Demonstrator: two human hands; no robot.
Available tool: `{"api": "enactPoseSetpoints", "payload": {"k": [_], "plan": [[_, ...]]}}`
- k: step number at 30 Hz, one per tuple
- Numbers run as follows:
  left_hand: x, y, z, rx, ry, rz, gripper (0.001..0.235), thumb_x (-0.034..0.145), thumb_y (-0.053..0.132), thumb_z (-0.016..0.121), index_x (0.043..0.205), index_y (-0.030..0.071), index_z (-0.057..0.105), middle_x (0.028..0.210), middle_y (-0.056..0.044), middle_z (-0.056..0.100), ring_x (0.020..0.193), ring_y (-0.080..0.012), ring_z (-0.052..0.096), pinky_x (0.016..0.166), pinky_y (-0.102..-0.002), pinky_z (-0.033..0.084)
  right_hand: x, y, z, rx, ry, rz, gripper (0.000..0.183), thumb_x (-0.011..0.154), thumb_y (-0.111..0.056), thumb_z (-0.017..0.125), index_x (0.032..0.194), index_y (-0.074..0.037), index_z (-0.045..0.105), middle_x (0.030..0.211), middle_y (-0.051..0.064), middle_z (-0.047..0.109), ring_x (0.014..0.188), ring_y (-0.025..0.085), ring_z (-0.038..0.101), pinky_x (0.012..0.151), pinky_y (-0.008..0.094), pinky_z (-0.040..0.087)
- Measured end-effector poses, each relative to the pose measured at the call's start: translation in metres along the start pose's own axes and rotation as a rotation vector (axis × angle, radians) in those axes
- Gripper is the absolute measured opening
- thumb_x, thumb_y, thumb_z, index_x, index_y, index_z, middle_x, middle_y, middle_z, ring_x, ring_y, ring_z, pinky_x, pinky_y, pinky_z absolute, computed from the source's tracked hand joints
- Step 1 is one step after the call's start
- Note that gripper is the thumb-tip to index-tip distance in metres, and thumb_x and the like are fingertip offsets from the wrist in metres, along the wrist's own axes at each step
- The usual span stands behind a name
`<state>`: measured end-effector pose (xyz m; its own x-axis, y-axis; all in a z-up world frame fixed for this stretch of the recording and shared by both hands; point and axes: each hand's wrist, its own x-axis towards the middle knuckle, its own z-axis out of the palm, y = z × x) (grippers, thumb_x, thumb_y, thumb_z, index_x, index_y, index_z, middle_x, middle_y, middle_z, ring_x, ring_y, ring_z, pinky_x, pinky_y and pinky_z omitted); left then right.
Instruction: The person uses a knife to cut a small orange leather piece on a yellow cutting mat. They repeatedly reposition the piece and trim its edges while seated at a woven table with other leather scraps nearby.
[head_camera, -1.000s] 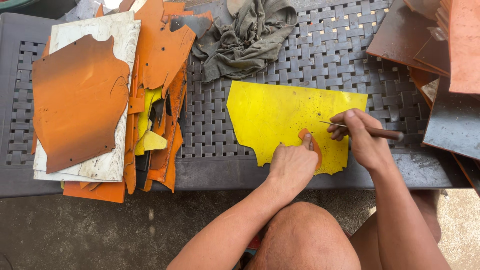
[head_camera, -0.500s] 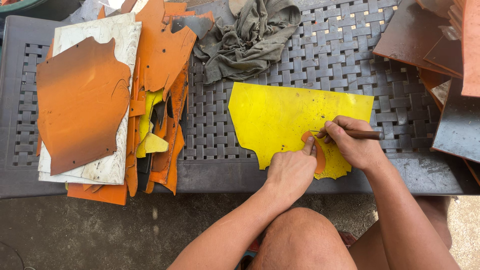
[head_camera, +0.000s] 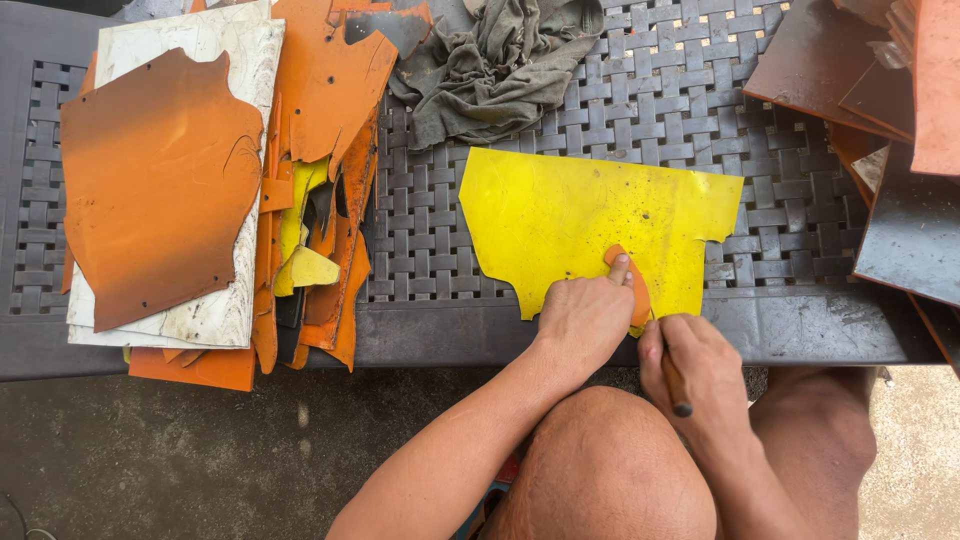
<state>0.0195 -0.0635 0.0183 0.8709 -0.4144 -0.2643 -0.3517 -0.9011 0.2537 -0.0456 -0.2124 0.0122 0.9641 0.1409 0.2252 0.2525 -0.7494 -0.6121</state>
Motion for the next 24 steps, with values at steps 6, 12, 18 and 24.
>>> {"api": "enactPoseSetpoints", "payload": {"k": [6, 12, 18, 24], "plan": [[0.005, -0.002, 0.009, 0.052, 0.024, 0.031, 0.044, 0.094, 0.013, 0.057, 0.135, -0.003, 0.059, 0.093, -0.015, 0.077, 0.07, -0.0265, 0.077, 0.055, -0.041, 0.059, -0.037, 0.002, 0.011, 0.416, -0.022, 0.481, 0.024, 0.102, -0.015, 0.056, 0.098, 0.0, 0.073, 0.088, 0.015, 0.078, 0.081, 0.018, 0.077, 0.073, 0.03, 0.06], [0.033, -0.003, 0.005, 0.099, -0.005, 0.109, 0.013, 0.084, 0.015, 0.067, 0.086, 0.011, 0.08, 0.086, -0.009, 0.078, 0.078, -0.0266, 0.076, 0.059, -0.043, 0.059, -0.028, 0.028, 0.013, 0.548, -0.084, 0.414, 0.027, 0.104, -0.016, 0.055, 0.099, 0.003, 0.073, 0.093, 0.014, 0.079, 0.087, 0.018, 0.077, 0.082, 0.03, 0.062], [0.05, 0.008, 0.001, 0.141, -0.032, 0.157, 0.011, 0.083, 0.014, 0.069, 0.085, 0.014, 0.08, 0.085, -0.007, 0.077, 0.079, -0.0261, 0.077, 0.059, -0.042, 0.06, -0.016, 0.018, 0.021, 0.338, -0.143, 0.265, 0.022, 0.098, -0.015, 0.059, 0.102, 0.001, 0.074, 0.087, 0.017, 0.076, 0.077, 0.025, 0.074, 0.073, 0.034, 0.057], [0.053, 0.018, 0.005, 0.156, -0.062, 0.155, 0.013, 0.086, 0.015, 0.067, 0.088, 0.014, 0.08, 0.087, -0.005, 0.078, 0.081, -0.024, 0.077, 0.062, -0.04, 0.06, -0.016, 0.022, 0.025, 0.379, -0.127, 0.256, 0.019, 0.099, -0.016, 0.062, 0.092, 0.001, 0.068, 0.076, 0.016, 0.069, 0.063, 0.025, 0.066, 0.062, 0.037, 0.053]]}}
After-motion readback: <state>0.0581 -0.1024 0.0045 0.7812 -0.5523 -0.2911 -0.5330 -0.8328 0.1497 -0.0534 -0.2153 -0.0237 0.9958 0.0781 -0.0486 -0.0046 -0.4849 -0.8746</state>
